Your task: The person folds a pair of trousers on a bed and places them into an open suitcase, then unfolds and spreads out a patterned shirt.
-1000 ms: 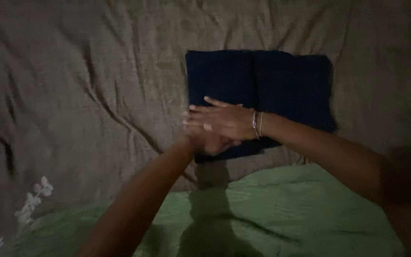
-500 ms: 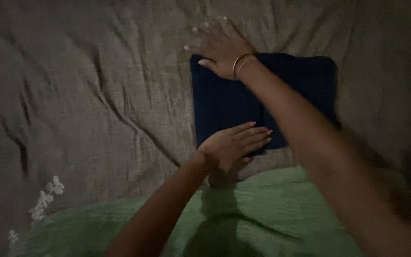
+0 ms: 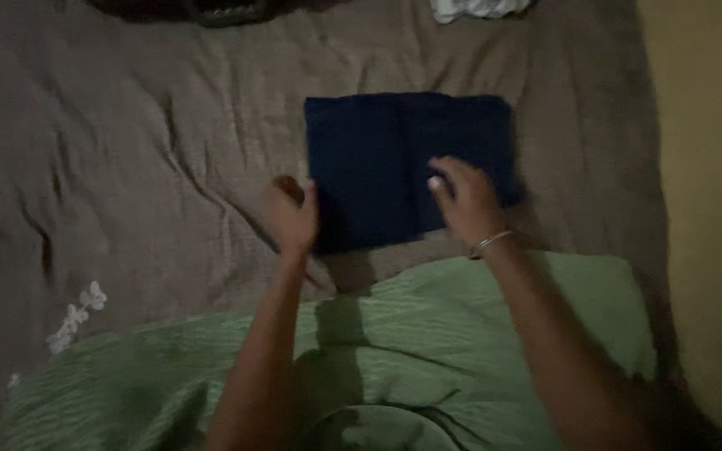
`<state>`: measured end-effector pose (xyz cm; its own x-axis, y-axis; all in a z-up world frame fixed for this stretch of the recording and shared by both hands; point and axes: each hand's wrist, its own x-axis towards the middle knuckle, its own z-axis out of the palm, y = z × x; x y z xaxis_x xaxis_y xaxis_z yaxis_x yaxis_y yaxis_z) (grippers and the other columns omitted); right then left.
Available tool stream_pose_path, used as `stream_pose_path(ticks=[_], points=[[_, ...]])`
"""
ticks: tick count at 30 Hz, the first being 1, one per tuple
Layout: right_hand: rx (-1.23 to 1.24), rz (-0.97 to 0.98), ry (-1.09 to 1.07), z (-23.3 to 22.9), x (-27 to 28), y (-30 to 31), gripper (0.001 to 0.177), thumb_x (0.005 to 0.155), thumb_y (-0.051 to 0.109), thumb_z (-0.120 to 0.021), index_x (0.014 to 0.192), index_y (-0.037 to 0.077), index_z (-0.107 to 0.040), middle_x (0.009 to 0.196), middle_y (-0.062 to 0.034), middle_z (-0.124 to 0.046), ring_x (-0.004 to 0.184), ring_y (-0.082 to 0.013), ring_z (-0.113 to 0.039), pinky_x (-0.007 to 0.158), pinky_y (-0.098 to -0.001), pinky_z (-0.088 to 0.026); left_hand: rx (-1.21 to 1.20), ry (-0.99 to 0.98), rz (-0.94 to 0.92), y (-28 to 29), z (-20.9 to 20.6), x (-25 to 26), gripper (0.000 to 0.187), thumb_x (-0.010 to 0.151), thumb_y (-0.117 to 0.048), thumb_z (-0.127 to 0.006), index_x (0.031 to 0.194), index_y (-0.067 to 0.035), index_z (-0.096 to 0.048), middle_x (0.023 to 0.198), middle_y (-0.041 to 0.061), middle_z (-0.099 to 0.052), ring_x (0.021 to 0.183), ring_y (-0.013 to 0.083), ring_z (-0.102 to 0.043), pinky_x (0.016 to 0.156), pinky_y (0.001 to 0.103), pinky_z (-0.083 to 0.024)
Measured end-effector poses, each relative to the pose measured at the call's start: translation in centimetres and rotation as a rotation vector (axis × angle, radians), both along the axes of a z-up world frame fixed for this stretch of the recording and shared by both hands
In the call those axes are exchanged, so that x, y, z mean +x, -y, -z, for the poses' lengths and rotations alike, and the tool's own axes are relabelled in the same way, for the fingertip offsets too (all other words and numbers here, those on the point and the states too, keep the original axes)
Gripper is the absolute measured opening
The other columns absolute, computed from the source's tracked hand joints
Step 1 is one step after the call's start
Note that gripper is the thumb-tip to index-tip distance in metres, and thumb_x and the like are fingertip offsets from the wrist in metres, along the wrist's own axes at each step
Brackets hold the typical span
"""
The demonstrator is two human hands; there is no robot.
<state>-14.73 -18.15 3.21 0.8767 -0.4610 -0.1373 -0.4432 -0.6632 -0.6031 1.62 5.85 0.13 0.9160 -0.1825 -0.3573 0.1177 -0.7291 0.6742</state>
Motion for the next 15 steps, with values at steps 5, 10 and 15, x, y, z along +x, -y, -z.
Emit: stream_pose_path(ticks=[5,10,15], points=[[0.124,-0.206,0.026,1.5,0.2,-4.2,0.055,0.101,0.032,-0.058,0.15,0.01,-0.047,0.155,-0.0148,-0.049,0.142,-0.0325,-0.046,0.117,-0.0465,-0.037,-0.301,-0.326,-0.015,1.6,2.0,2.3,0.077,0.087,-0.039,-0.076,0.143,0.001,-0.042,0.137,0.026,-0.059,0.125,0.036,-0.061,0.103,0.045,-0.051],[0.094,-0.248,-0.075,3.3,1.5,-4.7,0.071,0.101,0.05,-0.048,0.157,0.01,-0.031,0.167,-0.0164,-0.032,0.15,-0.039,-0.031,0.115,-0.0477,-0.028,-0.482,-0.585,0.001,3.6,-0.7,4.0,0.073,0.09,-0.029,-0.078,0.146,0.003,-0.042,0.143,0.024,-0.057,0.131,0.0371,-0.057,0.108,0.048,-0.046],[0.703,0.168,0.035,2.8,1.1,0.0,0.075,0.1,0.063,-0.035,0.155,0.013,-0.044,0.16,-0.0111,-0.049,0.148,-0.0278,-0.046,0.12,-0.0387,-0.035,-0.413,-0.301,0.256,11.0,-7.1,1.0,0.067,0.083,-0.023,-0.072,0.142,0.001,-0.052,0.116,0.02,-0.072,0.094,0.0383,-0.07,0.077,0.053,-0.056]])
